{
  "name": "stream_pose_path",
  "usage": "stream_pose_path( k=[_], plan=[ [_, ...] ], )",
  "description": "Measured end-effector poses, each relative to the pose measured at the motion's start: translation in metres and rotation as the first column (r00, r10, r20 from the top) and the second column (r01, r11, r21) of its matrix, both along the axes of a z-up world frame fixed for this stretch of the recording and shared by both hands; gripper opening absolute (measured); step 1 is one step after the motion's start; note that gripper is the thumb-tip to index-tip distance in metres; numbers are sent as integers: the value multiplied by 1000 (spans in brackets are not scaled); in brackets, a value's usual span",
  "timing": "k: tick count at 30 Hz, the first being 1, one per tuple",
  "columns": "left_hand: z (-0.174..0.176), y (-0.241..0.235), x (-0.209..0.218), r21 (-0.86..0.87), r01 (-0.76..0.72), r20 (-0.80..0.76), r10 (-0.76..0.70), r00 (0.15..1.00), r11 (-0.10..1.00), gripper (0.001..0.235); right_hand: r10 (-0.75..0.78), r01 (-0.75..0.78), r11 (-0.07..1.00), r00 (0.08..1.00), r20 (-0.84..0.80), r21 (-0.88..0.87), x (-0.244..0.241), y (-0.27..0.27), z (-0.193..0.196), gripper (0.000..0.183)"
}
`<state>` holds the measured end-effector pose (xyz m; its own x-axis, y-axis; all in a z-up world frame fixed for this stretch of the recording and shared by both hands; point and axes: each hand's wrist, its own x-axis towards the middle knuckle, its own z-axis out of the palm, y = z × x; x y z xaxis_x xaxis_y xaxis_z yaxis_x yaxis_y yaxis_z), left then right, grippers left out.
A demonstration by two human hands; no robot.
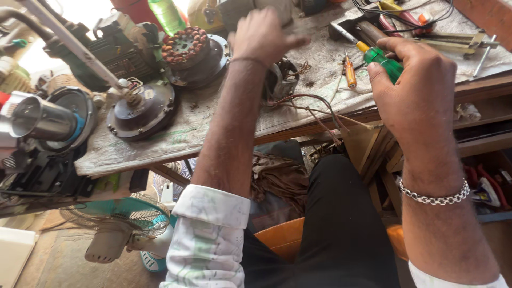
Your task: The person is repairing an electrical motor by using a screwdriver to adjust internal components and wires. They also use pliers to manipulate parts within the motor housing.
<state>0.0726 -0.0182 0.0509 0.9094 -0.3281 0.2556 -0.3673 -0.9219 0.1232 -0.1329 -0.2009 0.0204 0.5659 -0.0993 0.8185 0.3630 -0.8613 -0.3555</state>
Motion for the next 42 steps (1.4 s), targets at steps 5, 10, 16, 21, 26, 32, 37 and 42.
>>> stream_pose_path(
  k=[5,10,16,21,26,32,37,42],
  plan=[
    [-12,30,-30,-95,-19,-130,6,992,995,84,52,-35,990,991,-127,134,-8,13,5,25],
    [-7,42,-42,-129,-63,-230,31,973,990,118,73,-49,992,973,-220,113,-9,17,-1,26],
    [-9,36,-44,-91,-123,-159,107,981,988,158,124,-96,988,961,-249,122,-6,21,-7,28],
    [-20,32,-49,-135,-146,-58,140,988,980,161,124,-116,992,972,-199,51,-7,27,-7,28],
    [-17,46,-50,-162,-95,-119,76,990,982,156,114,-108,993,974,-195,40,-8,27,-5,28],
    [-16,76,-47,-394,142,-14,-161,987,908,120,133,-120,990,967,-218,68,-14,31,1,29],
    [-29,63,-42,-634,2,-80,-69,994,774,89,135,-127,991,953,-272,47,-21,36,4,27],
    [-36,52,-41,-678,-19,-6,20,1000,735,83,152,-157,988,952,-265,3,-23,41,3,27]
  ],
)
